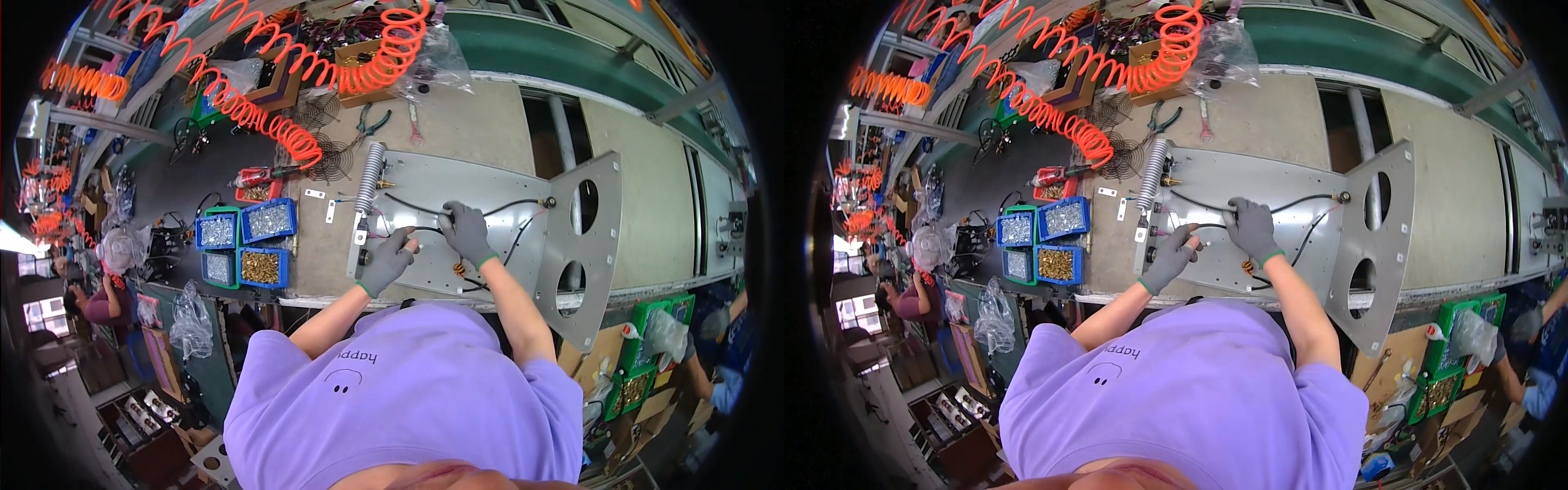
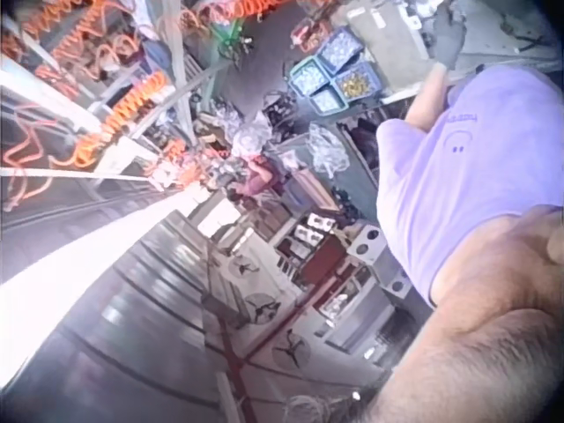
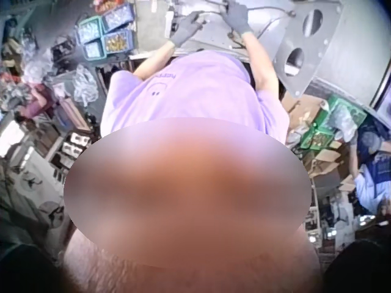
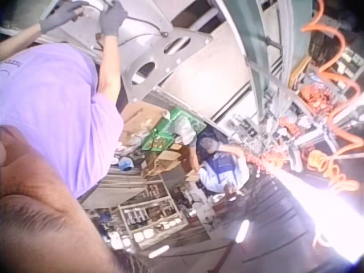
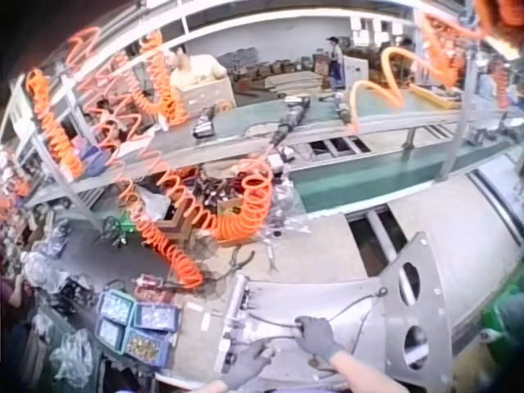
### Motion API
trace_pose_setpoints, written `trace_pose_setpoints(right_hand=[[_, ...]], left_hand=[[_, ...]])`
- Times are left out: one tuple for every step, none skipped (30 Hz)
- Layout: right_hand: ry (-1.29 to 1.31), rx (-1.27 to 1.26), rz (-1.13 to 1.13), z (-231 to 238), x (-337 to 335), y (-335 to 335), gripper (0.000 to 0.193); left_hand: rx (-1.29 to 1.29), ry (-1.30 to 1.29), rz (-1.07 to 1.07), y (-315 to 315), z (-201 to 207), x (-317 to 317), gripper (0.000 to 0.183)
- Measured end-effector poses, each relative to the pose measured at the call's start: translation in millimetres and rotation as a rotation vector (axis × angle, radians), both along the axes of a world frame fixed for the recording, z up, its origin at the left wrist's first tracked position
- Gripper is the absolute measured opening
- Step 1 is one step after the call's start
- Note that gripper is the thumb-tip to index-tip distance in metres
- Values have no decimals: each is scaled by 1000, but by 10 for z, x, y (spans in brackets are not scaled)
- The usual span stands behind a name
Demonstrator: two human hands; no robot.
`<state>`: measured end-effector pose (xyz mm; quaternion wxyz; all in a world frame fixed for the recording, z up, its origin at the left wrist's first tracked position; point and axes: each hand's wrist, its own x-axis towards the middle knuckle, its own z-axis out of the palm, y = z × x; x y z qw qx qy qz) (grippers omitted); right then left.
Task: The person assembles an electronic device on a workbench, using a pneumatic screwdriver to fasten a corrugated tube and other components to a metal chassis. They handle small parts from trays, connect wires, and use a wooden board to support the assembly during work.
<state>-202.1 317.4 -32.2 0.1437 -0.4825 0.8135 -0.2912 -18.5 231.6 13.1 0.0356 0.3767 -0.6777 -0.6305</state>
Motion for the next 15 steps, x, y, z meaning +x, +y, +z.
trace_pose_setpoints(right_hand=[[3,9,53,47,40,46,21],[5,18,107,87,83,91,21],[11,33,154,121,118,155,20],[2,19,170,109,159,203,20],[-9,5,188,78,213,231,20],[-18,-10,204,93,245,228,20],[-52,-32,209,118,255,213,22],[-116,-28,189,133,212,148,23],[-177,-23,167,144,145,71,23],[-240,-20,147,219,92,-48,24],[-304,-78,103,310,27,-207,25],[-309,-82,95,359,-42,-385,24],[-314,-89,86,383,-111,-585,24],[-320,-95,80,405,-171,-801,24],[-300,-117,115,448,-223,-1037,23]], left_hand=[[73,42,60,-2,48,-51,41],[164,88,112,-11,18,-90,40],[260,139,156,-7,-9,-141,39],[354,190,199,-19,-36,-185,39],[392,202,209,-30,-58,-203,37],[429,216,216,-33,-83,-221,35],[466,230,225,-34,-111,-231,33],[450,260,249,-30,-158,-237,29],[435,293,271,-17,-224,-249,26],[417,324,296,-17,-296,-252,24],[378,320,312,-38,-376,-253,23],[339,315,325,-62,-472,-252,22],[298,308,335,-100,-543,-248,22],[261,283,369,-110,-609,-244,20],[225,260,400,-107,-661,-255,19]])
